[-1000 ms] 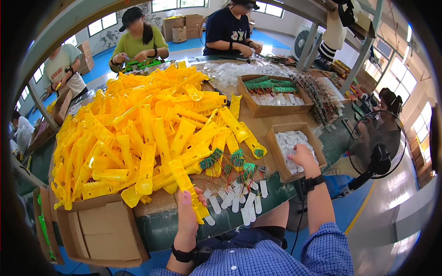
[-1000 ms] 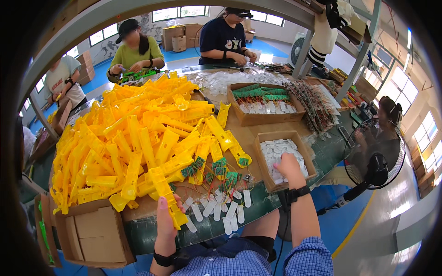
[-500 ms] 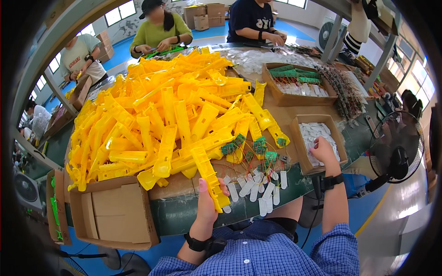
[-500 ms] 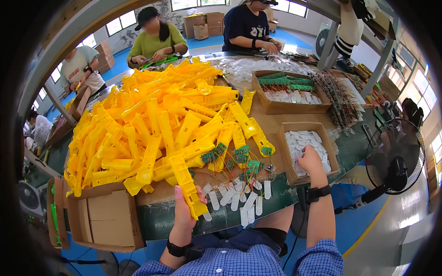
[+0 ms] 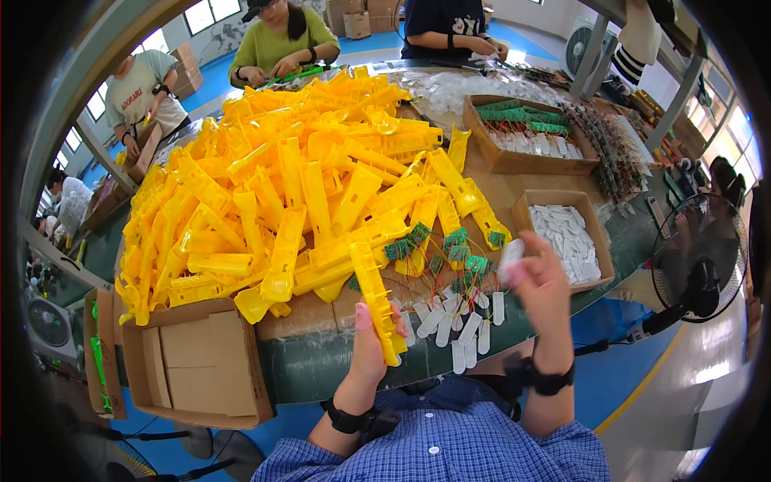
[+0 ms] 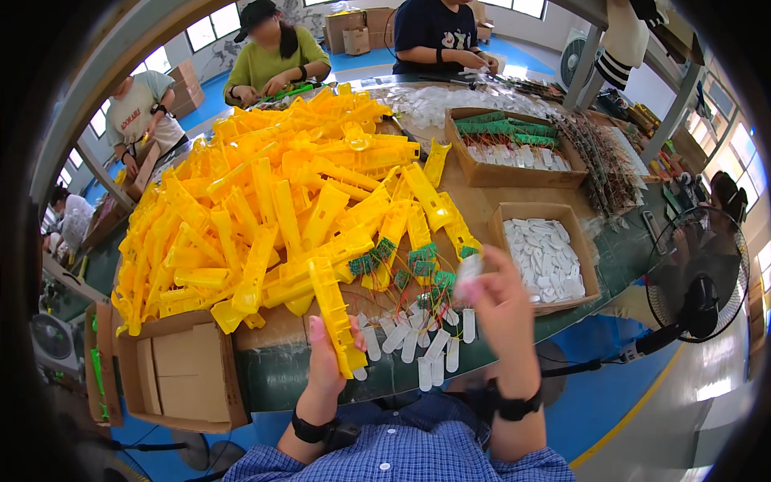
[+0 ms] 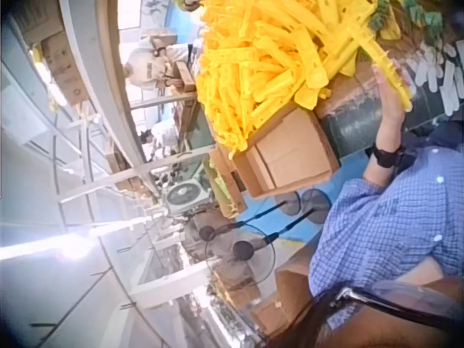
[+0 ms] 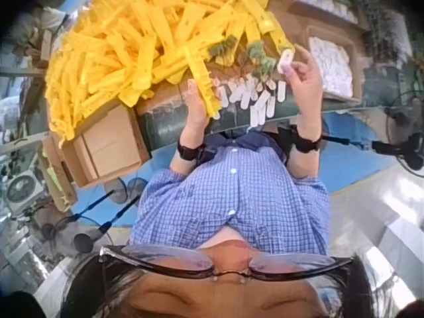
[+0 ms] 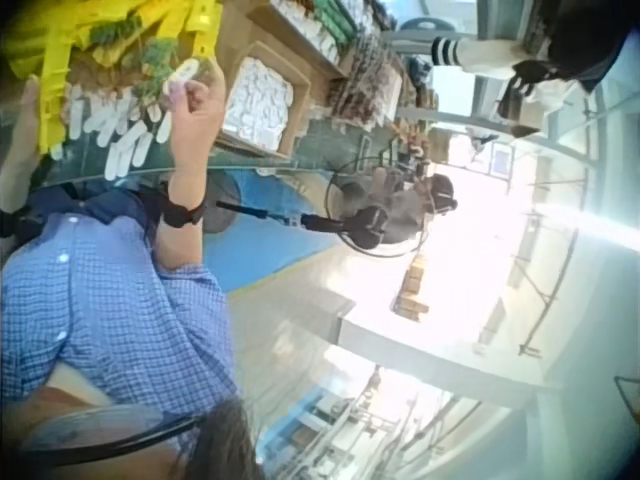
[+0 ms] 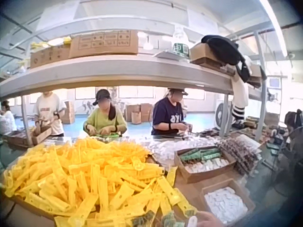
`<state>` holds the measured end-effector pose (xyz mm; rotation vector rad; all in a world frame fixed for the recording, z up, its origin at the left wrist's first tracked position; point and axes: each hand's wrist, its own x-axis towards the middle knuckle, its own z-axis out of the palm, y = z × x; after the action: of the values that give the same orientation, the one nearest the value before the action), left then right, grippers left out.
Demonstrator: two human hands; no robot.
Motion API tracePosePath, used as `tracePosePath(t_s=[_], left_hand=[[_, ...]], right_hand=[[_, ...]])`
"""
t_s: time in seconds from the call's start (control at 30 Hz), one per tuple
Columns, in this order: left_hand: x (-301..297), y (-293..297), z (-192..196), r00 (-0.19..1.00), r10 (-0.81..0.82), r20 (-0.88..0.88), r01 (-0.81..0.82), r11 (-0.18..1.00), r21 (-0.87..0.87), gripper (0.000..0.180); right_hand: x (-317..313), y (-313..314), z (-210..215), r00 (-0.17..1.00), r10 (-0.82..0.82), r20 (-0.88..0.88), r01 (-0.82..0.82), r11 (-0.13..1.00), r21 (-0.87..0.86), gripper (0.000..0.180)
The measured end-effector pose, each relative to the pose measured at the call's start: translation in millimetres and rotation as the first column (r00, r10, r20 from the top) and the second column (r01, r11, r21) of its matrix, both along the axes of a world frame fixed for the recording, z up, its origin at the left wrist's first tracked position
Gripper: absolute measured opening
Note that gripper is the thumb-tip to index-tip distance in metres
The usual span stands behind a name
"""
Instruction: Assembling electronic circuit boards and components into yellow plastic housings at a factory workstation.
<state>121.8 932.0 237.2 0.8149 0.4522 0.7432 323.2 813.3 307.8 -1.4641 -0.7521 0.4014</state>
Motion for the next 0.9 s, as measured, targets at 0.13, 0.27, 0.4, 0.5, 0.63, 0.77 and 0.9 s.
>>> tracePosePath(t_s=[0.13, 0.27, 0.4, 0.5, 0.63, 0.77, 0.9], left_hand=[[8.5, -7.6, 2.6, 0.999, -0.021, -0.029, 0.022, 1.0, 0.013, 0.057], [5.1, -11.0, 1.8, 0.997, -0.07, 0.022, 0.069, 0.996, 0.048, 0.05], [-0.6, -9.5, 3.1, 0.997, -0.072, -0.01, 0.073, 0.992, 0.104, 0.048], [-3.4, -10.3, 6.7, 0.998, -0.067, -0.018, 0.069, 0.994, 0.079, 0.047], [-0.9, -16.2, 12.1, 0.985, -0.097, -0.143, 0.123, 0.975, 0.185, 0.048], [4.5, -23.7, 15.1, 0.98, -0.106, -0.169, 0.135, 0.976, 0.171, 0.05], [3.2, -19.5, 4.2, 0.98, -0.051, -0.191, 0.083, 0.983, 0.163, 0.052]], right_hand=[[-52.2, 12.1, -11.1, 0.939, 0.259, -0.224, -0.273, 0.961, -0.032, 0.042], [-71.5, 16.3, -21.0, 0.893, 0.376, -0.246, -0.383, 0.923, 0.02, 0.04], [-75.9, 13.8, -29.3, 0.907, 0.418, -0.038, -0.42, 0.907, -0.038, 0.031], [-73.2, 12.3, -21.8, 0.863, 0.473, 0.176, -0.462, 0.881, -0.105, 0.029], [-85.8, 17.2, -19.9, 0.885, 0.461, 0.07, -0.451, 0.885, -0.119, 0.025], [-97.2, 23.3, -29.5, 0.876, 0.353, -0.329, -0.345, 0.935, 0.083, 0.023], [-102.9, 26.5, -42.2, 0.88, 0.298, -0.37, -0.284, 0.954, 0.094, 0.023]])
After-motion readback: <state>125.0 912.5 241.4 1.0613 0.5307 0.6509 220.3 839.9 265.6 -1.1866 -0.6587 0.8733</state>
